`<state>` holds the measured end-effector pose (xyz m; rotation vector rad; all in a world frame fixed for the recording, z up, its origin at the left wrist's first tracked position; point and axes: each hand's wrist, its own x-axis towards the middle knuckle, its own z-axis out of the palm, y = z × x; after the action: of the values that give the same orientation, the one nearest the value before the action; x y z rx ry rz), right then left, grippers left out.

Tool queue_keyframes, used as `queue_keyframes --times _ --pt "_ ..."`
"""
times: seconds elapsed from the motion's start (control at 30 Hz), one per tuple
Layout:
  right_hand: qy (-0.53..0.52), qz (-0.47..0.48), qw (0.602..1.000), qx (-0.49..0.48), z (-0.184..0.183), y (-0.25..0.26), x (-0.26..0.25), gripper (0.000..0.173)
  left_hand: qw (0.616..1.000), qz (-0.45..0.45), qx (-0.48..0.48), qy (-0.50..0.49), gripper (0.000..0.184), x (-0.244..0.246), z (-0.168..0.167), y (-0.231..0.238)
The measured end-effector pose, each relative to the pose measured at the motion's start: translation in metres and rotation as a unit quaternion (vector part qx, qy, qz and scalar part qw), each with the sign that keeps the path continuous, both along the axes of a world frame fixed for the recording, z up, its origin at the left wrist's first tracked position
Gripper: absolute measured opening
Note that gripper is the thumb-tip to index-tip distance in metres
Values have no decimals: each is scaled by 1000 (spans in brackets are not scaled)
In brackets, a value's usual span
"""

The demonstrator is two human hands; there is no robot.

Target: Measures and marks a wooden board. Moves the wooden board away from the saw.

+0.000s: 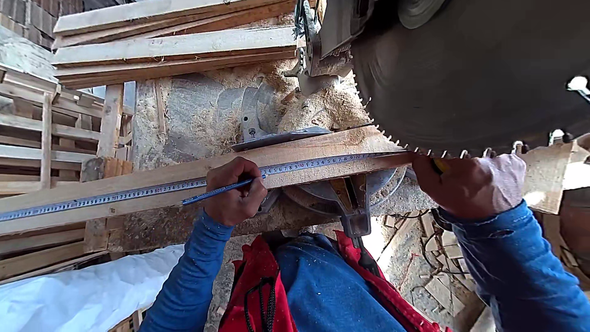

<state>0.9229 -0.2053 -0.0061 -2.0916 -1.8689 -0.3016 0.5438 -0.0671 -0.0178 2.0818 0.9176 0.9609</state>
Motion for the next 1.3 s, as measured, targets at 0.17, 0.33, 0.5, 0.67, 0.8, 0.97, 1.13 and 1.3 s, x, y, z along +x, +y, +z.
queue_keyframes --times 0.17,0.33,0.5,0.67,0.8,0.97,1.13,1.3 --pt "-19 -10 1000 4 -9 -3 5 40 1000 -6 -5 2 8 -2 -2 0" --pt "-21 -27 999 -11 -6 1 3 43 1000 -13 4 0 8 -3 -3 1" --pt "-10 -56 998 -16 -30 -7 16 44 1000 -20 8 5 8 -4 -3 2" --pt "-11 -37 999 -17 -15 -2 8 45 1000 -16 11 8 8 -3 -3 2" --pt "-8 -42 999 -11 -18 -3 10 46 1000 -14 13 8 8 -2 -2 3" --pt "-20 -55 998 -16 -22 -6 13 49 1000 -13 10 8 8 -2 -2 3" --pt "-11 -60 998 -10 -20 -4 11 48 1000 -9 4 7 8 -2 -1 3" --pt "-2 -66 998 -22 -22 -6 13 49 1000 -23 2 7 7 -4 -3 4"
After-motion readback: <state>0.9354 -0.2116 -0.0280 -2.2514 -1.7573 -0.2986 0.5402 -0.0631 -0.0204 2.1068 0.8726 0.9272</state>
